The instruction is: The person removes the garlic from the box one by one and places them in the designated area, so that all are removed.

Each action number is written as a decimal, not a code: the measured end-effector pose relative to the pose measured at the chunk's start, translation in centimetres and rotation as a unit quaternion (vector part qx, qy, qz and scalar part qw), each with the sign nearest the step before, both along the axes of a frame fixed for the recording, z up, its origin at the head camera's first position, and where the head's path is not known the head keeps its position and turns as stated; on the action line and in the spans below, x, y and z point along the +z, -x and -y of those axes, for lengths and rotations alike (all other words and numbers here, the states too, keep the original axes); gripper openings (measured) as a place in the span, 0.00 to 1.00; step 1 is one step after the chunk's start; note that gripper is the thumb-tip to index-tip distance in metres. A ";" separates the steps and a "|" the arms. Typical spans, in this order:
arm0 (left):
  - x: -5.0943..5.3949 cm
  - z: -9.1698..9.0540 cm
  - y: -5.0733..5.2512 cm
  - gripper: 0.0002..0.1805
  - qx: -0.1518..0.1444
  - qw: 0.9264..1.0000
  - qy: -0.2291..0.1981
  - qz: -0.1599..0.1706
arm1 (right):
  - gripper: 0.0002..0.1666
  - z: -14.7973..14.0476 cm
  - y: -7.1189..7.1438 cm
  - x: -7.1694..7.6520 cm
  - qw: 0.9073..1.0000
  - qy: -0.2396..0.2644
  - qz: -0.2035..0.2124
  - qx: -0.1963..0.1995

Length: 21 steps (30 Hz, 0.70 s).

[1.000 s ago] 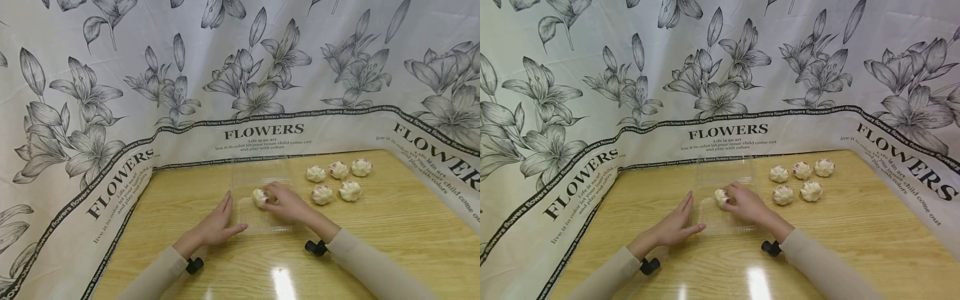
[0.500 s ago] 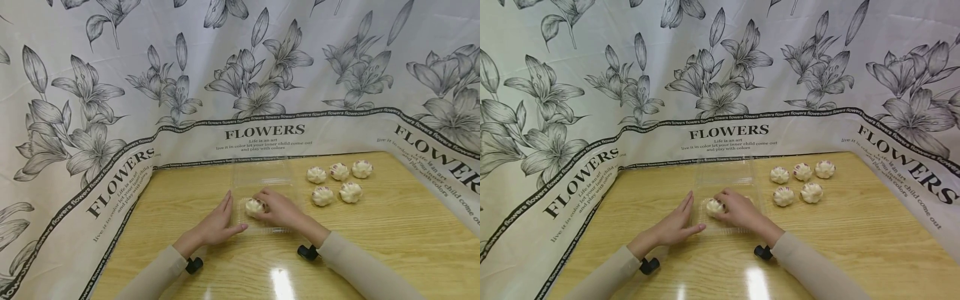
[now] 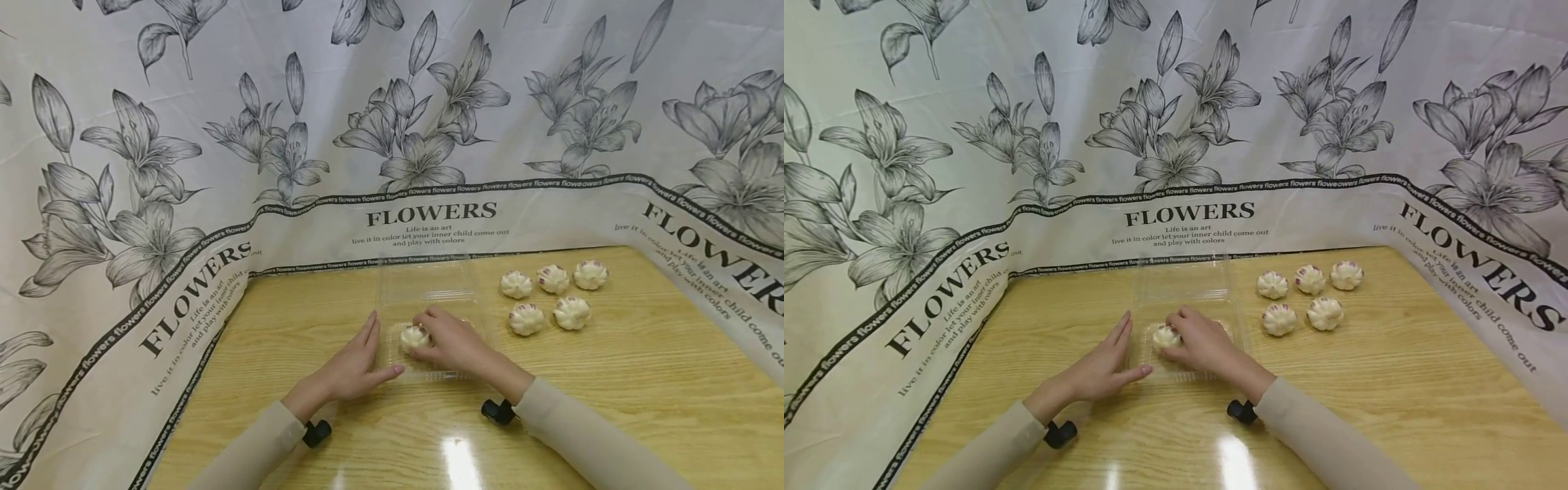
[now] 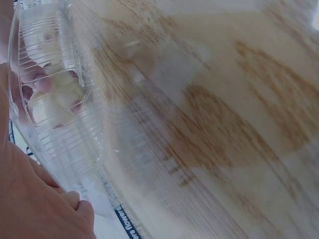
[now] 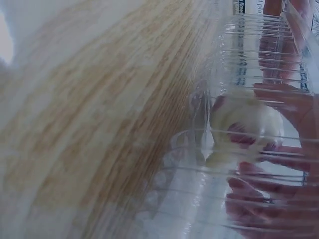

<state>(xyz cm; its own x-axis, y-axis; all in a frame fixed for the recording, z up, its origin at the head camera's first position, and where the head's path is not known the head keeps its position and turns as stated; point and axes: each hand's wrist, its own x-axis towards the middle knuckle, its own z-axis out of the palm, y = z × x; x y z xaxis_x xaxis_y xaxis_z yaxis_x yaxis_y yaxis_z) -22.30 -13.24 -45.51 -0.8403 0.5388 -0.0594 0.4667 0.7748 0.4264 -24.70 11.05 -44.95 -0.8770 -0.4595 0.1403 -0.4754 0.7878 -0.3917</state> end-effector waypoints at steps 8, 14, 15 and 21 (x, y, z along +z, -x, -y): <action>-0.1 -0.1 0.0 0.60 0.000 1.000 -0.006 -0.004 | 0.32 -0.3 -0.2 0.2 1.000 0.004 -0.002 -0.017; -0.2 0.0 0.0 0.61 -0.001 1.000 -0.012 -0.007 | 0.24 -0.8 -0.4 0.5 0.997 0.048 0.046 -0.032; -0.2 0.0 0.0 0.61 -0.002 1.000 -0.012 -0.007 | 0.23 -0.9 -0.4 0.6 0.996 0.057 0.054 -0.032; -0.1 0.0 -0.1 0.60 -0.002 1.000 -0.013 -0.004 | 0.23 -1.9 -0.6 1.0 0.992 0.098 0.077 -0.006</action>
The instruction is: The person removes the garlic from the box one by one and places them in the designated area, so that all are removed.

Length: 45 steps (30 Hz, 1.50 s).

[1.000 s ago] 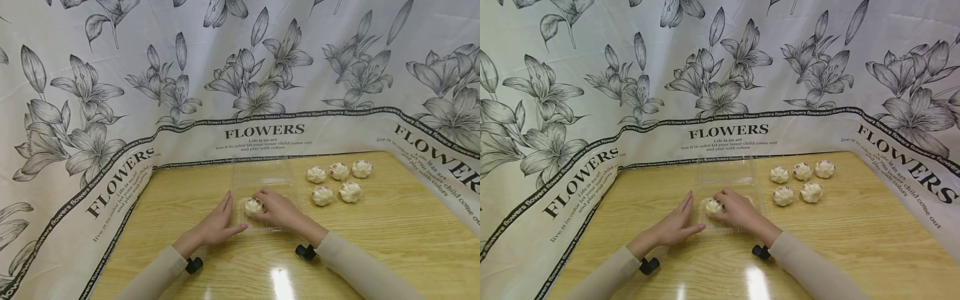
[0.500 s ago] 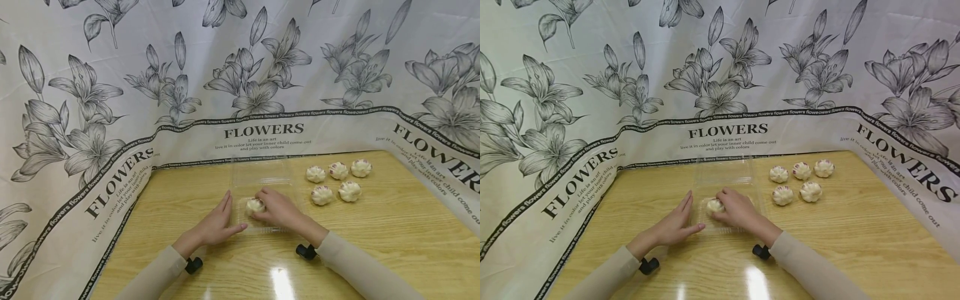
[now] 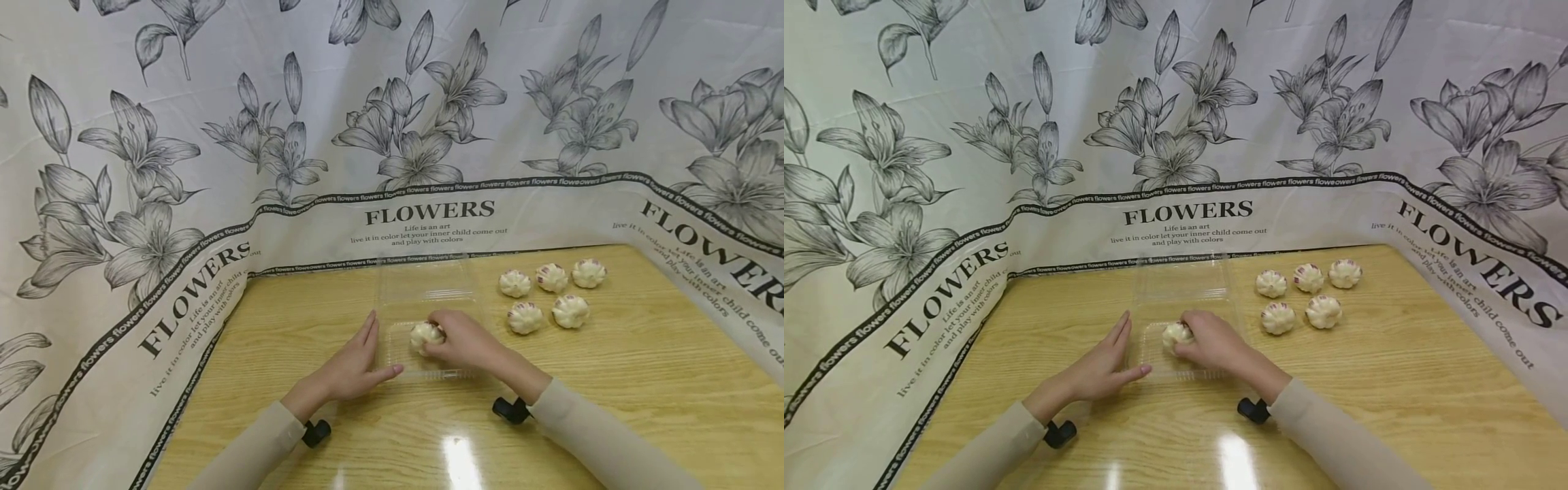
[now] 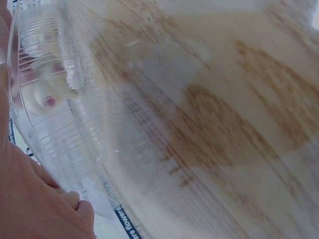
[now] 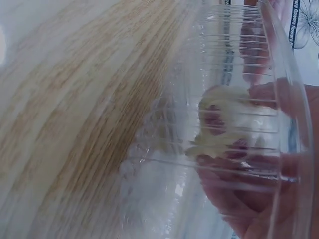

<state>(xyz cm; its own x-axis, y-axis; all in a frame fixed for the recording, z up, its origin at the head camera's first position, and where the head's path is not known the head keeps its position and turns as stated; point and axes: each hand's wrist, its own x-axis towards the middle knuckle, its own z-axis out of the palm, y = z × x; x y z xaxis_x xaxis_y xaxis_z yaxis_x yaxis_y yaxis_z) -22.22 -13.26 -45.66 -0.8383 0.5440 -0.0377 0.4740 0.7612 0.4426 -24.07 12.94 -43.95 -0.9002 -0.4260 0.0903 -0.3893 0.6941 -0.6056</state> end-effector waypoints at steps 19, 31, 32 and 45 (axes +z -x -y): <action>0.2 0.0 0.1 0.60 -0.003 1.000 0.007 0.003 | 0.26 -3.5 0.5 0.0 0.995 0.080 -0.017 0.060; 0.1 0.1 0.0 0.61 -0.002 1.000 0.003 0.007 | 0.32 -6.4 -0.5 1.2 0.995 0.089 -0.031 0.025; 0.1 0.1 0.0 0.61 -0.002 1.000 0.003 0.007 | 0.33 -6.7 -0.6 1.3 0.995 0.087 -0.037 0.024; 0.2 0.0 -0.1 0.61 -0.004 1.000 0.005 0.007 | 0.32 -10.6 -1.7 2.4 0.996 0.064 -0.060 0.006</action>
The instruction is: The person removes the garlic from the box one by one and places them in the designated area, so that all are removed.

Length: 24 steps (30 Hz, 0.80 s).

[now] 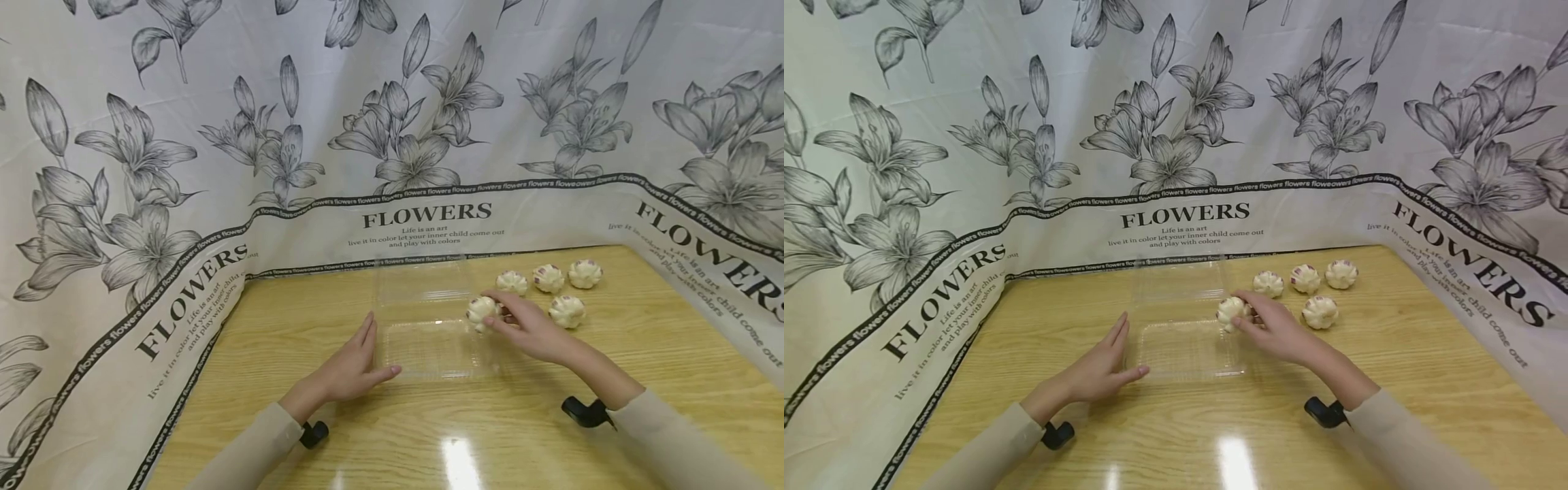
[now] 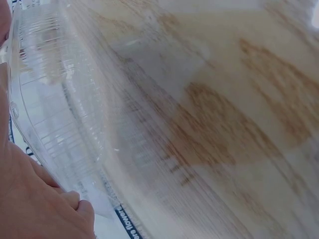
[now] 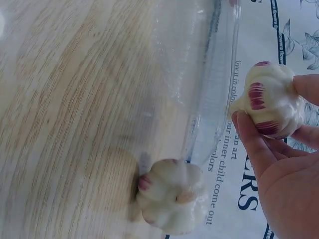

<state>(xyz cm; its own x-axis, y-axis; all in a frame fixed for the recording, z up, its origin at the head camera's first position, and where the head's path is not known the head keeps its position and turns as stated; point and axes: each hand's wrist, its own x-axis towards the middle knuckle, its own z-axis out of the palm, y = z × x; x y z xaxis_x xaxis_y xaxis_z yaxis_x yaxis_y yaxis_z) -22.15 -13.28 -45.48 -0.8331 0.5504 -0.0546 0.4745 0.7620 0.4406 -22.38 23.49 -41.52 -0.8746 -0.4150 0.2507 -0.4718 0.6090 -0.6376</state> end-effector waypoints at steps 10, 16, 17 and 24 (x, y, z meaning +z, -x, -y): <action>-0.2 0.1 0.1 0.62 -0.002 1.000 0.000 -0.001 | 0.32 -2.2 -0.4 0.5 1.000 -0.001 -0.004 0.001; -0.5 0.1 0.2 0.61 -0.002 1.000 -0.001 -0.001 | 0.30 -4.2 -0.5 1.1 1.000 -0.014 -0.022 -0.004; -0.5 0.1 0.2 0.61 -0.001 1.000 -0.001 -0.001 | 0.30 -4.7 -0.5 1.2 1.000 -0.015 -0.024 -0.005; -0.3 0.0 0.2 0.61 0.001 1.000 0.000 0.001 | 0.30 -7.9 -0.4 1.9 0.999 -0.017 -0.040 -0.025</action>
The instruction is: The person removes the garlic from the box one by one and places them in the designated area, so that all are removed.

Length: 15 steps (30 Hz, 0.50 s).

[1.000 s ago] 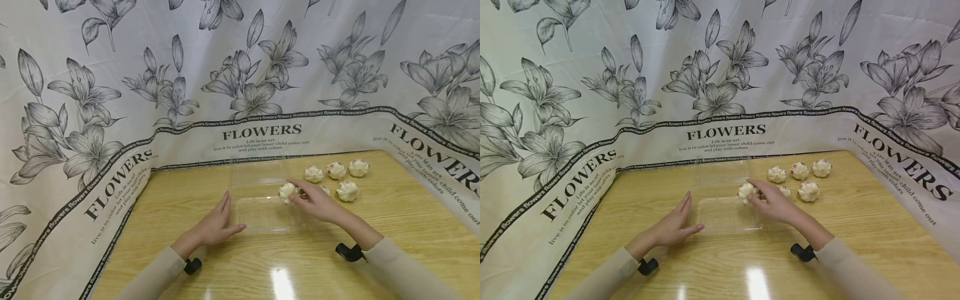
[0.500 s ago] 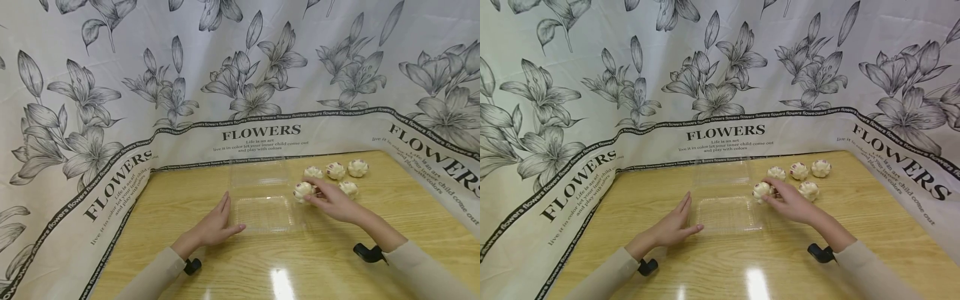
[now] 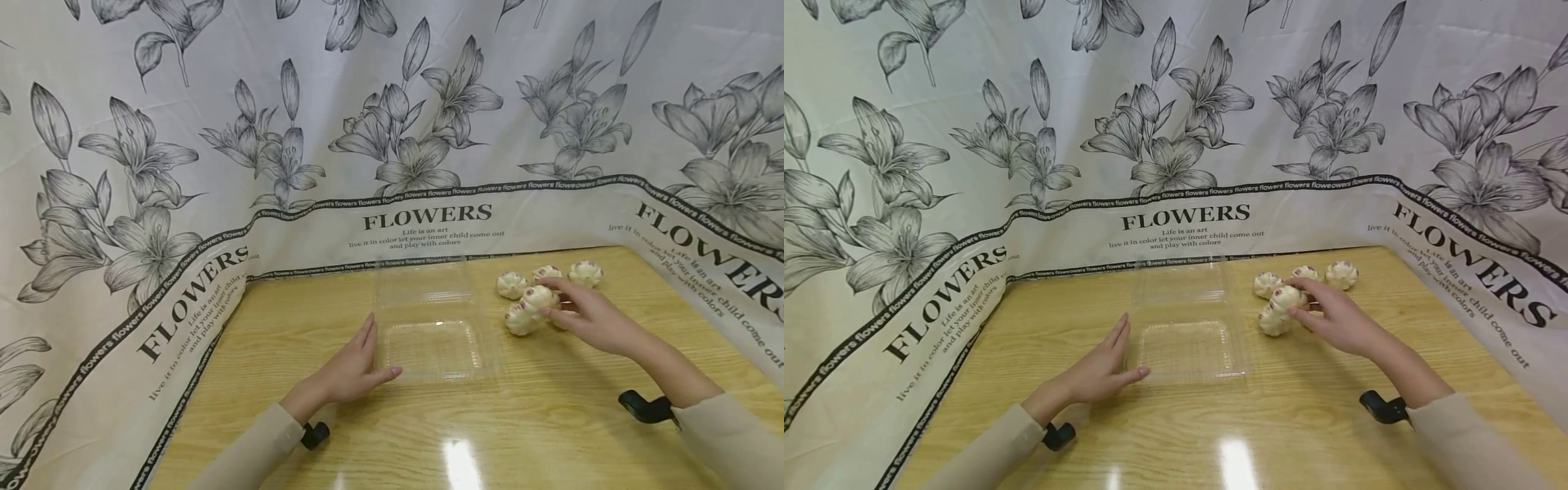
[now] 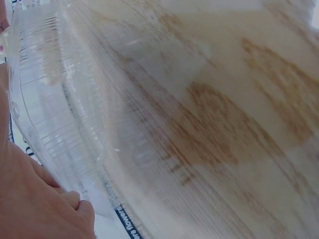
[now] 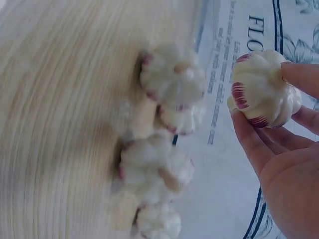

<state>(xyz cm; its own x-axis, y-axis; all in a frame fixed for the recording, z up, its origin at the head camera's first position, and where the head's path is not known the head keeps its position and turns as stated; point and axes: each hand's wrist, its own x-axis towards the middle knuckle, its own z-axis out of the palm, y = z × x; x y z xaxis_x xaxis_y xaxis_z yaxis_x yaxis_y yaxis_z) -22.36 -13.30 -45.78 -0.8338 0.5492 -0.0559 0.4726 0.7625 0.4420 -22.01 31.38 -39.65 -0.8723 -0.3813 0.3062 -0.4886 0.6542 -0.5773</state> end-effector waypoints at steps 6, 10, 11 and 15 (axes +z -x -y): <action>0.1 0.0 0.0 0.61 -0.002 1.000 -0.002 0.002 | 0.29 -3.0 0.3 0.2 0.999 -0.001 -0.031 -0.030; 0.1 0.0 -0.1 0.61 -0.001 1.000 -0.004 0.005 | 0.30 -4.8 0.6 0.1 0.998 0.011 -0.039 -0.049; 0.2 0.0 -0.1 0.61 -0.001 1.000 -0.004 0.005 | 0.30 -5.3 0.6 0.1 0.998 0.012 -0.039 -0.053; 0.1 0.0 -0.1 0.60 -0.001 1.000 -0.006 0.002 | 0.31 -6.8 1.0 -0.2 0.997 0.013 -0.033 -0.062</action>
<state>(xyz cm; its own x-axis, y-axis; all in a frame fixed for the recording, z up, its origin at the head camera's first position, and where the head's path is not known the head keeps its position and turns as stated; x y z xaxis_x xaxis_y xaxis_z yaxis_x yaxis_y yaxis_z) -22.30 -13.33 -45.67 -0.8328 0.5510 -0.0535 0.4715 0.7566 0.4531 -22.96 38.13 -39.86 -0.8896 -0.2627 0.3736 -0.4427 0.6975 -0.5636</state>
